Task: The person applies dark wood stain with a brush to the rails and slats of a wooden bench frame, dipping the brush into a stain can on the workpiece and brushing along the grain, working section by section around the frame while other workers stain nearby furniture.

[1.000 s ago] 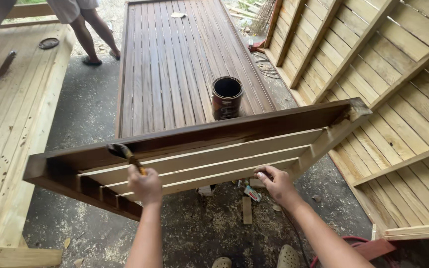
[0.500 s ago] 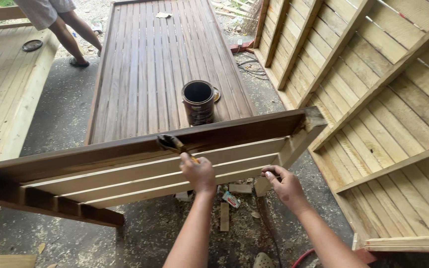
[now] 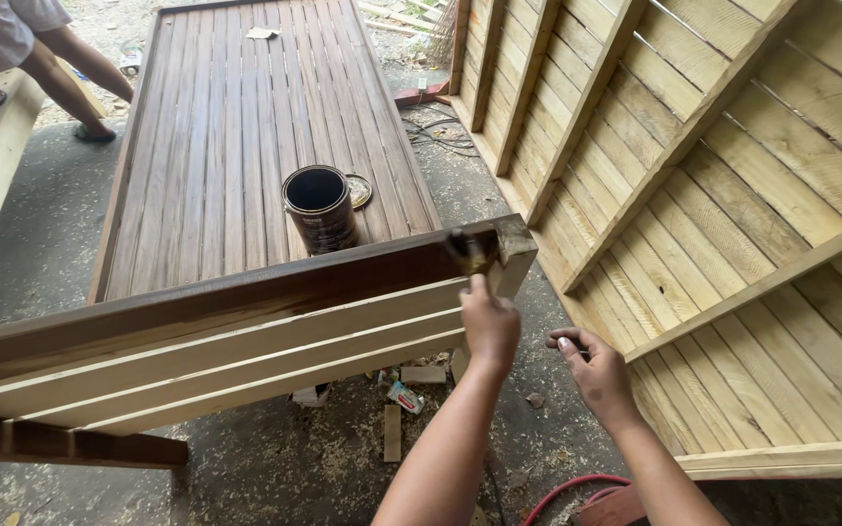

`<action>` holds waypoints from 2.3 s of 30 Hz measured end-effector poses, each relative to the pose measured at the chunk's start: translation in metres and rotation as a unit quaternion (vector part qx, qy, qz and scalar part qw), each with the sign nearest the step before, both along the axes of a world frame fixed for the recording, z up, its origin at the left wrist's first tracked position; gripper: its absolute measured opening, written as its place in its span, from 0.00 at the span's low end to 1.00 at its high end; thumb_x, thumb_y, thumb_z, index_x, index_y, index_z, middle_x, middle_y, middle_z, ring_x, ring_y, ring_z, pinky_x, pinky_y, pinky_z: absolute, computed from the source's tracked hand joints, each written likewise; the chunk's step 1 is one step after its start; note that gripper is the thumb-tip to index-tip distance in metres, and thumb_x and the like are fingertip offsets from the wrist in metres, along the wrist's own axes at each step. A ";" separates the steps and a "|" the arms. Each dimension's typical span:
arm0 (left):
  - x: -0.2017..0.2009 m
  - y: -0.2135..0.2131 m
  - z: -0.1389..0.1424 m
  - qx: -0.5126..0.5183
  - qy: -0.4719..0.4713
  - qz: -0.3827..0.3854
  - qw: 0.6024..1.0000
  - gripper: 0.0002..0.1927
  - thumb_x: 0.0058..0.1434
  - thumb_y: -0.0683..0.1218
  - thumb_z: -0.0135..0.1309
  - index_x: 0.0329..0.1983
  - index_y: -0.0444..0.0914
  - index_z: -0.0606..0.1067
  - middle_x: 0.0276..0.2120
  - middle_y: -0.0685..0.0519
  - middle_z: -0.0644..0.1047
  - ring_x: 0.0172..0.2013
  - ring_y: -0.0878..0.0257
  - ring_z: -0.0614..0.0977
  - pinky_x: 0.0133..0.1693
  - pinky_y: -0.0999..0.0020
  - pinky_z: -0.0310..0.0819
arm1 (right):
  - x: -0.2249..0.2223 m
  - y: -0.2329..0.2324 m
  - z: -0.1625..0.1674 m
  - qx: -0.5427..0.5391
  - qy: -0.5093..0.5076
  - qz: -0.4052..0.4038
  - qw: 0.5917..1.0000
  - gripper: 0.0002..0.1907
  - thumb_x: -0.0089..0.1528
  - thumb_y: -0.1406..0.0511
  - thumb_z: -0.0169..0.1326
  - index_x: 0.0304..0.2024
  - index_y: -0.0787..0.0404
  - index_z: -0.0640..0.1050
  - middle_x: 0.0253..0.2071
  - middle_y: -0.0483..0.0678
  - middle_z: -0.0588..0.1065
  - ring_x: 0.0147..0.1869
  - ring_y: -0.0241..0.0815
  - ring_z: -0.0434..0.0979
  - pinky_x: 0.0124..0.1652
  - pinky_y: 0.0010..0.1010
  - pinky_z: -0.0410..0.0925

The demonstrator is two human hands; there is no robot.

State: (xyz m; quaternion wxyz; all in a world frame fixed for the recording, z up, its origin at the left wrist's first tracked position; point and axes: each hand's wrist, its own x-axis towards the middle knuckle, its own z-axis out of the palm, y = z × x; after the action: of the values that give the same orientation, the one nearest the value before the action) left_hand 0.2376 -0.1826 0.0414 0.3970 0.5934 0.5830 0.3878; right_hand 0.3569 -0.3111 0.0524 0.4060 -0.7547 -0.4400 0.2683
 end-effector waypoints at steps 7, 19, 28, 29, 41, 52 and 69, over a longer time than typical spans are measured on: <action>-0.047 -0.026 -0.004 0.095 0.000 -0.099 0.991 0.09 0.61 0.37 0.49 0.45 0.33 0.71 0.37 0.38 0.75 0.35 0.40 0.80 0.37 0.49 0.77 | 0.001 0.000 -0.009 -0.021 0.025 0.006 0.999 0.14 0.67 0.61 0.50 0.50 0.58 0.82 0.45 0.44 0.85 0.28 0.34 0.76 0.39 0.27 0.74; -0.050 0.011 -0.040 0.102 0.050 -0.117 0.987 0.10 0.65 0.42 0.51 0.49 0.36 0.71 0.35 0.33 0.76 0.35 0.35 0.80 0.36 0.45 0.76 | -0.019 0.014 -0.023 -0.060 0.029 0.042 0.997 0.13 0.67 0.62 0.50 0.47 0.56 0.82 0.33 0.44 0.84 0.16 0.28 0.60 0.17 0.23 0.57; -0.175 0.034 -0.075 0.127 0.139 -0.074 0.979 0.10 0.69 0.44 0.47 0.52 0.39 0.71 0.32 0.34 0.78 0.30 0.39 0.83 0.31 0.46 0.79 | -0.074 0.031 0.003 0.027 -0.004 0.071 0.997 0.13 0.67 0.62 0.51 0.48 0.59 0.82 0.42 0.41 0.85 0.21 0.24 0.67 0.25 0.19 0.67; -0.201 0.035 -0.079 0.133 0.134 -0.067 0.980 0.09 0.70 0.44 0.47 0.50 0.38 0.71 0.30 0.35 0.79 0.30 0.40 0.84 0.30 0.47 0.80 | -0.083 0.032 0.005 0.002 -0.003 0.064 0.998 0.13 0.67 0.62 0.51 0.48 0.58 0.82 0.42 0.41 0.85 0.20 0.26 0.65 0.24 0.21 0.65; -0.509 0.024 -0.049 0.088 0.203 0.145 0.964 0.08 0.70 0.44 0.50 0.45 0.34 0.75 0.28 0.38 0.80 0.28 0.44 0.83 0.31 0.51 0.75 | -0.228 0.074 -0.003 0.045 0.012 0.072 0.996 0.12 0.67 0.63 0.52 0.46 0.60 0.83 0.42 0.44 0.85 0.42 0.33 0.83 0.44 0.26 0.74; -0.551 0.066 0.084 0.298 0.179 -0.023 0.937 0.08 0.60 0.41 0.58 0.40 0.32 0.74 0.32 0.38 0.80 0.34 0.41 0.82 0.35 0.51 0.75 | -0.323 0.158 0.033 0.105 0.013 0.090 0.990 0.13 0.68 0.63 0.50 0.48 0.61 0.82 0.43 0.47 0.84 0.42 0.36 0.84 0.42 0.27 0.75; -0.335 0.334 0.040 0.047 0.508 -0.143 0.848 0.09 0.61 0.43 0.53 0.40 0.45 0.83 0.40 0.47 0.82 0.44 0.48 0.84 0.43 0.52 0.79 | -0.197 0.356 0.050 0.043 -0.161 0.234 0.958 0.15 0.65 0.60 0.53 0.49 0.61 0.81 0.46 0.52 0.82 0.50 0.45 0.83 0.50 0.37 0.74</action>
State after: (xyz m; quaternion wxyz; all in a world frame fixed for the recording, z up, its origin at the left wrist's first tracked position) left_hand -0.0971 0.1517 0.0810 0.0677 0.8024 0.5929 -0.0022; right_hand 0.1598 0.0450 0.1028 0.2877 -0.6458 -0.6749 0.2115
